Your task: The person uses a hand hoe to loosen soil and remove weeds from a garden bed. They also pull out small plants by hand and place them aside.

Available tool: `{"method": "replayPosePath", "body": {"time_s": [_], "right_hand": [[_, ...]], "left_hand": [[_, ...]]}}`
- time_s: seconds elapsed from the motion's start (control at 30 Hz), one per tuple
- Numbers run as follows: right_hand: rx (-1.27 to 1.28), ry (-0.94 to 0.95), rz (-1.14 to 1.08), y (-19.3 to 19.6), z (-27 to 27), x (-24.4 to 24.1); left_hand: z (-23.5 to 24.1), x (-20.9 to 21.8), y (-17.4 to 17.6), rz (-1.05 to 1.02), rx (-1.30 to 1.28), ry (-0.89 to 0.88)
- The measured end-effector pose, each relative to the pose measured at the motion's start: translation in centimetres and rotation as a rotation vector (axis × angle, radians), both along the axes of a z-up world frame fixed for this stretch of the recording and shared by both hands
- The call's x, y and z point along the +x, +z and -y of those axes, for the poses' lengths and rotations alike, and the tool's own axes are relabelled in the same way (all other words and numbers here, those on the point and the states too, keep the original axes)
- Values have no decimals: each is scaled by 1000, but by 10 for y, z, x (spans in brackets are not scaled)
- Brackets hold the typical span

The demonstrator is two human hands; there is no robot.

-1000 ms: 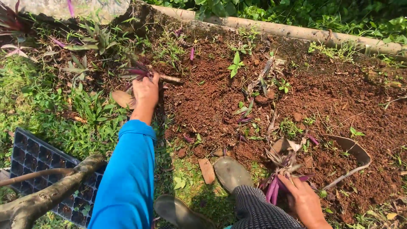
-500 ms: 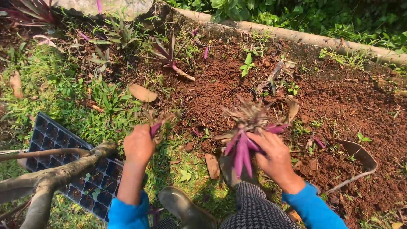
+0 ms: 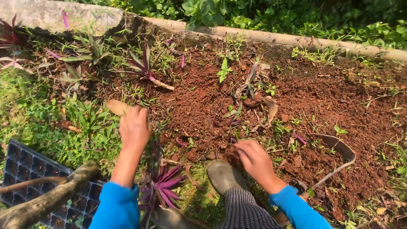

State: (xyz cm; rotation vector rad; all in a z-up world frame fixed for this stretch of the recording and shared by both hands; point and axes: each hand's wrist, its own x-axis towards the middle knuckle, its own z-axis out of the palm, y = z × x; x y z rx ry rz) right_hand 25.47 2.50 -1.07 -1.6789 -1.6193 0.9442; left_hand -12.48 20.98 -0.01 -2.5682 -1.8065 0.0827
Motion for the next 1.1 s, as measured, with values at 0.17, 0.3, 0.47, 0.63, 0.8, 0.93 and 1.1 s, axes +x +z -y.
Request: {"method": "replayPosePath", "body": {"time_s": [0.17, 0.3, 0.47, 0.63, 0.8, 0.93, 1.1], "right_hand": [[-66, -87, 272, -17, 64, 71], [61, -73, 377, -11, 25, 91], [206, -131, 551, -29, -95, 94], [-393, -172, 640, -96, -109, 115], [-375, -230, 272, -37, -37, 99], [-601, -105, 249, -27, 55, 92], [-729, 127, 70, -30, 144, 67]], "left_hand": [[-108, 33, -69, -423, 44, -255], [-128, 1, -117, -479, -67, -120], [-109, -32, -113, -484, -160, -25], [-102, -19, -111, -508, -155, 53], [-110, 25, -68, -808, 86, -214], [-110, -25, -113, -750, 152, -102], [-56, -39, -53, -559, -9, 126]]}}
